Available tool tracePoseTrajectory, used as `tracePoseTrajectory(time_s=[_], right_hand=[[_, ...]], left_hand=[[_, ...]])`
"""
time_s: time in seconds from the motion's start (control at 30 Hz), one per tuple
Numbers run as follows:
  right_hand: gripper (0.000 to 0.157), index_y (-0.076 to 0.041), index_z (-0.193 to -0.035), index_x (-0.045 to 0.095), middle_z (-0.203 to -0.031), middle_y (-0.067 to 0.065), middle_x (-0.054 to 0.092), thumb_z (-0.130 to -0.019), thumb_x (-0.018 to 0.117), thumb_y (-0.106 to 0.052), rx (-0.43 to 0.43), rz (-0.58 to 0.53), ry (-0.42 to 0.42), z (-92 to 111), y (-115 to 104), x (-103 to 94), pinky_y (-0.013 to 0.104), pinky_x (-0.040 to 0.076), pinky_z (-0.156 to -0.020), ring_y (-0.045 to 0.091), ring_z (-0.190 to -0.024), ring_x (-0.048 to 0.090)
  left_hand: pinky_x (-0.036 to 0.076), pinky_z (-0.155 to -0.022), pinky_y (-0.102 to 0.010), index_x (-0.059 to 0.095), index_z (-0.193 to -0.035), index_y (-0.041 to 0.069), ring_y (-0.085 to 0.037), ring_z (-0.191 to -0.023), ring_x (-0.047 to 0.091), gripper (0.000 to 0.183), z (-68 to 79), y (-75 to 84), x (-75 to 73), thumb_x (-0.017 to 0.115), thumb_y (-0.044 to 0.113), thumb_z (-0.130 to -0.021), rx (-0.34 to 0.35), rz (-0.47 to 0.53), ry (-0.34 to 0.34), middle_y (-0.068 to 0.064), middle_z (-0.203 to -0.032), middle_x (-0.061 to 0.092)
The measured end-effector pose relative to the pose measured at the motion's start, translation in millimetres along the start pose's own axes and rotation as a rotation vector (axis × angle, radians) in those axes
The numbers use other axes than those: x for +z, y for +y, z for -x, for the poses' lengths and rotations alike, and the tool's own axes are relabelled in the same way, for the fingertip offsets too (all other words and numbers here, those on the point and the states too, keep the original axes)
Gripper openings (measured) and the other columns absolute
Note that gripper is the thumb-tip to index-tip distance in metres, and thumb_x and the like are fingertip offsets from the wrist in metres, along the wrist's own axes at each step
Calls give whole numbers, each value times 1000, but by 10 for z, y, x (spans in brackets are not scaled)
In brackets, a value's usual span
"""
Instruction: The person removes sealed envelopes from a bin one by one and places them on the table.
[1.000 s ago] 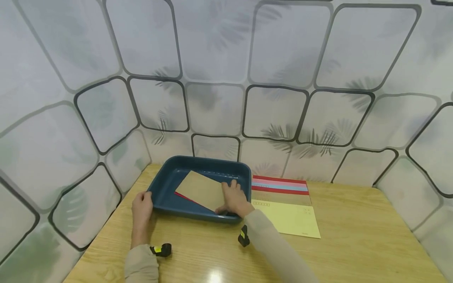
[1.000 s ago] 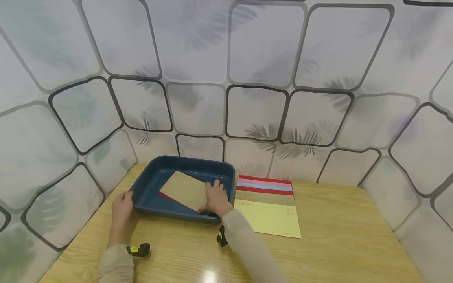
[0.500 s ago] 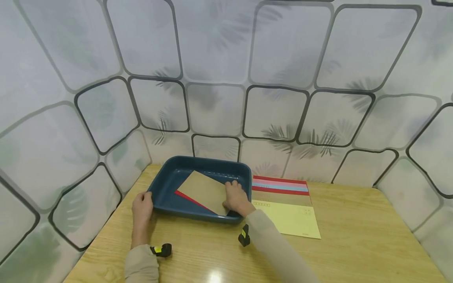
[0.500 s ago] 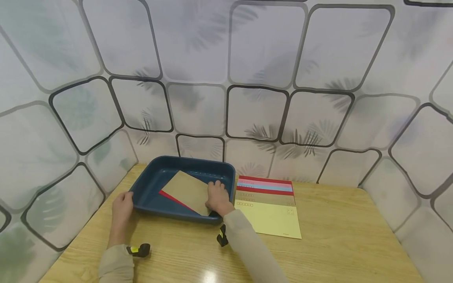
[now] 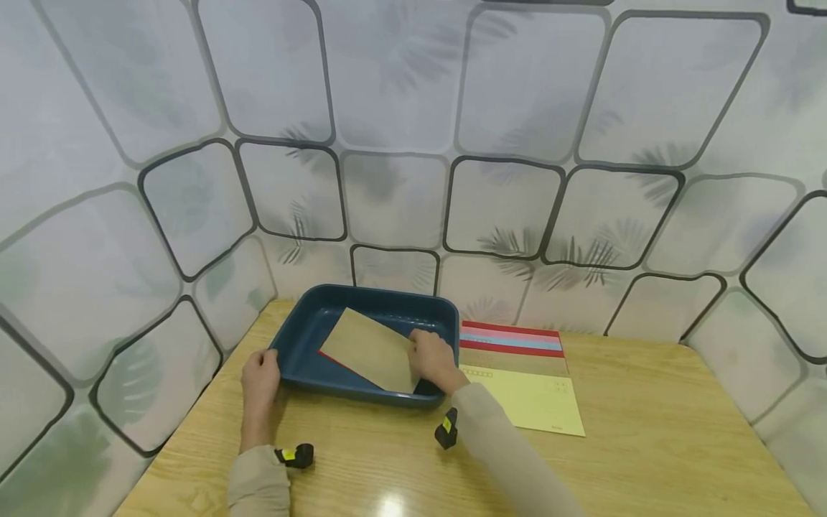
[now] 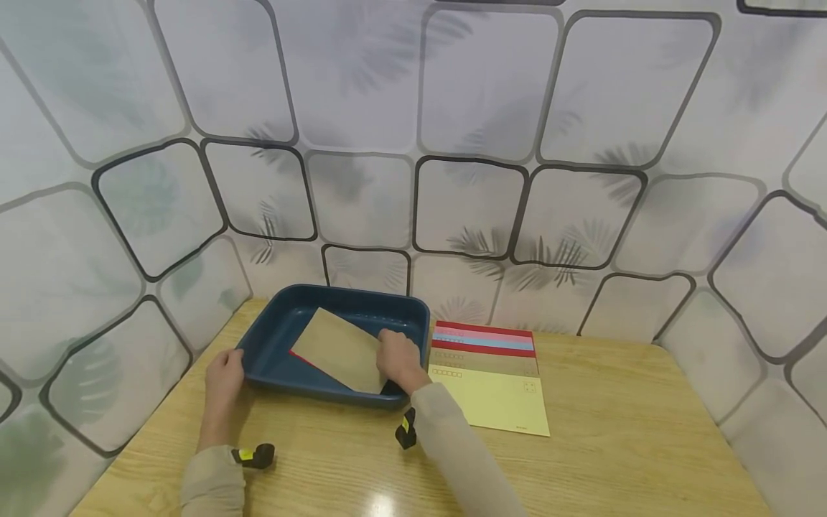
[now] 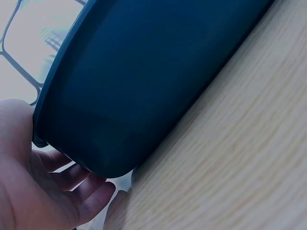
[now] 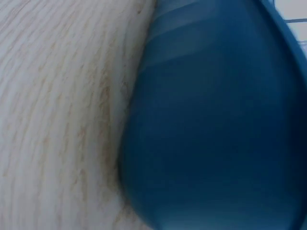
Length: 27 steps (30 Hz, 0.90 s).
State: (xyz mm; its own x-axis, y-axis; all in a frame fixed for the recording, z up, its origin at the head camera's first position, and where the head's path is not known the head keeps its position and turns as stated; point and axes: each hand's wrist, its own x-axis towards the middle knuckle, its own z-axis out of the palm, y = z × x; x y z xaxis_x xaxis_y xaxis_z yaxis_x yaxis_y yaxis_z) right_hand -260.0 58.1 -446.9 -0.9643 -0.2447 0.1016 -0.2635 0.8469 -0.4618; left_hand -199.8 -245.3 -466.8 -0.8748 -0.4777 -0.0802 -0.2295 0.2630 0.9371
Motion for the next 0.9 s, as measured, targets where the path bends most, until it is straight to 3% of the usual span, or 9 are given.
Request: tracePoseTrajectory(time_s=[0.13, 0.37, 0.57, 0.7, 0.9], right_hand=[[15, -6, -103, 73, -93, 9, 74, -92, 63, -10, -49, -73, 75, 12, -13, -93, 35, 51, -58, 17, -68, 62], [15, -6, -102, 74, -92, 8, 75, -96, 62, -13, -101, -184, 215, 28, -9, -237, 34, 54, -65, 16, -71, 65], [18, -4, -104, 74, -87, 7, 73, -96, 59, -9, -135, -316, 333, 119, 98, -314, 32, 49, -60, 13, -62, 55], [19, 0, -106, 73, -91, 12, 74, -95, 59, -4, -160, -375, 417, 194, 212, -380, 36, 51, -66, 18, -67, 59], [23, 8, -114, 68, -97, 26, 70, -96, 54, 3, -74, -608, 413, 330, 427, -554, 35, 53, -51, 22, -52, 58]], left_hand=[[34, -104, -55, 45, -137, -10, -42, -123, 44, 56, 4, 5, 6, 28, 33, -104, 5, 1, 0, -31, -139, 45], [34, -104, -54, 45, -135, -10, -42, -123, 44, 55, -1, 6, 21, 29, 32, -104, 3, 6, 15, -31, -139, 45], [35, -102, -54, 45, -136, -9, -40, -121, 44, 56, 8, -30, 22, 28, 33, -104, -5, 1, -1, -30, -139, 45], [34, -102, -53, 45, -136, -9, -40, -121, 44, 56, 9, -49, 16, 28, 33, -104, -3, -3, -1, -30, -139, 45], [33, -104, -53, 46, -135, -9, -40, -122, 44, 55, -3, -20, 16, 29, 32, -103, 3, 8, 7, -30, -139, 46]])
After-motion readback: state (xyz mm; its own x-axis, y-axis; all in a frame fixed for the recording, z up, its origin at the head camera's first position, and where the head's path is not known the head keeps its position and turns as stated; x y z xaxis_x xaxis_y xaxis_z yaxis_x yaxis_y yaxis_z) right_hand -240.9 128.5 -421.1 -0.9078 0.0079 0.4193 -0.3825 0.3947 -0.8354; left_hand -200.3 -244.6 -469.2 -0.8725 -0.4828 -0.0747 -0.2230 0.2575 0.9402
